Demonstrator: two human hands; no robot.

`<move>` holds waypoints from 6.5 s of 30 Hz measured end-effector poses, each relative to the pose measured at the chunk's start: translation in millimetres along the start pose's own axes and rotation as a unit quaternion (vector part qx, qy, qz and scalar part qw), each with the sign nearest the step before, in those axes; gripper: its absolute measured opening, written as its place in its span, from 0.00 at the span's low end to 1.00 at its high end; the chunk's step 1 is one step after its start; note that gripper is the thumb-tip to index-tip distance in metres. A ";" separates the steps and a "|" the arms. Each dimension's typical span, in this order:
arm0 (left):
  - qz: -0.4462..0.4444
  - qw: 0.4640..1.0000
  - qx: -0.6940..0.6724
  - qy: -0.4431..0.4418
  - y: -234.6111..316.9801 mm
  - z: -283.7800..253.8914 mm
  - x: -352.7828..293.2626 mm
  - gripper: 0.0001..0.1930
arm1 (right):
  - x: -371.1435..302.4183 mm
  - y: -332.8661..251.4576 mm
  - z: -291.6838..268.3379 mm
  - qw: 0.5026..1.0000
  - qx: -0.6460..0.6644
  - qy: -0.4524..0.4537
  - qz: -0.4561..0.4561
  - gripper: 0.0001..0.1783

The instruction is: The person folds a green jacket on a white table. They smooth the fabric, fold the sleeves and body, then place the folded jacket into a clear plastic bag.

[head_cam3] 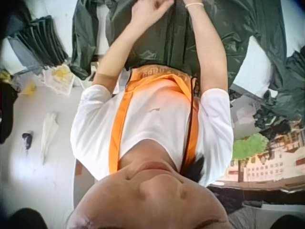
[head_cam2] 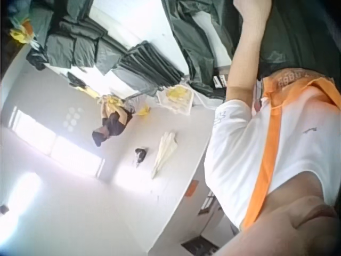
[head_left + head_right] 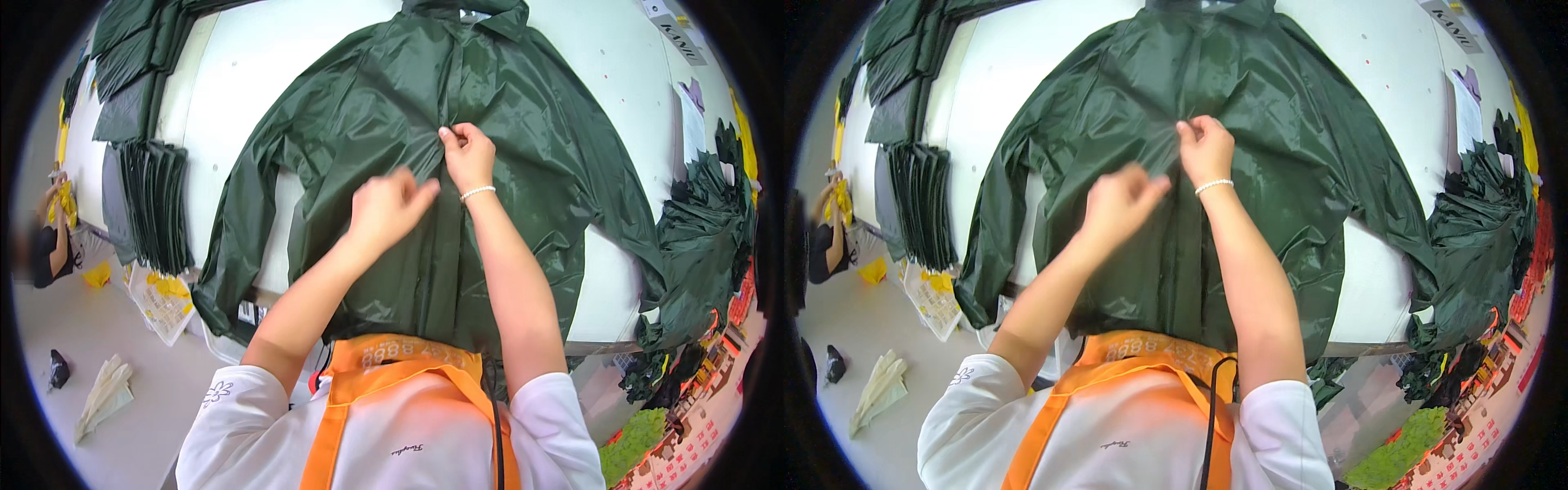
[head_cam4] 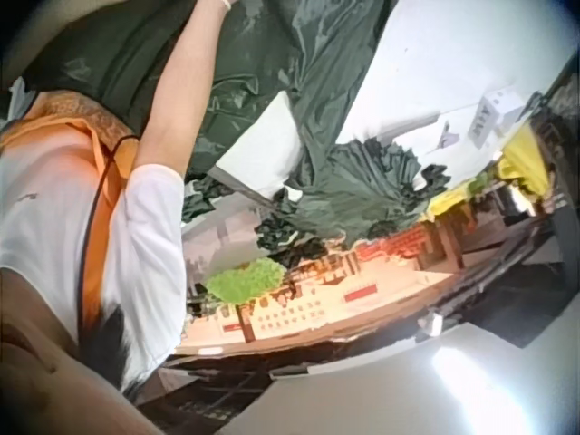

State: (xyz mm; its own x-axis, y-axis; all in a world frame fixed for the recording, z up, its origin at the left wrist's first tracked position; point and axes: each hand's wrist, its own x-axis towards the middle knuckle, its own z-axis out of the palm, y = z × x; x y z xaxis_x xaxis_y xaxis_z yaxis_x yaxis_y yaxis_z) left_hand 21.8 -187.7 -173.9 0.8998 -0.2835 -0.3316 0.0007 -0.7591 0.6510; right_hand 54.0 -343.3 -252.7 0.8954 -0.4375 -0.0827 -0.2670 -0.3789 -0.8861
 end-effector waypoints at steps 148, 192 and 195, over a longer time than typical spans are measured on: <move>0.692 0.579 -0.314 -0.298 128.7 -178.7 -364.6 0.11 | -278.5 160.4 -257.8 0.916 0.385 -0.010 0.113 0.17; -0.009 0.888 -0.035 0.458 -79.0 -40.5 -114.0 0.12 | -88.1 109.2 -210.2 0.864 -0.483 -0.092 -0.109 0.43; -0.005 0.835 -0.028 0.549 -132.9 -88.6 -109.9 0.10 | -77.4 114.0 -204.1 0.869 -0.471 -0.080 -0.131 0.43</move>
State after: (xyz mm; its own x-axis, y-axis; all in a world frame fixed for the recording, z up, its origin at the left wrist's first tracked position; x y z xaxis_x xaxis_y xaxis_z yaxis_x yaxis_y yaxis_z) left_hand -38.5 -3.7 -163.4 0.7573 0.4543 0.4692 0.0031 -0.7210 0.6929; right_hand -118.4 -519.1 -254.2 0.9875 -0.1445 -0.0633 -0.1515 -0.9805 -0.1249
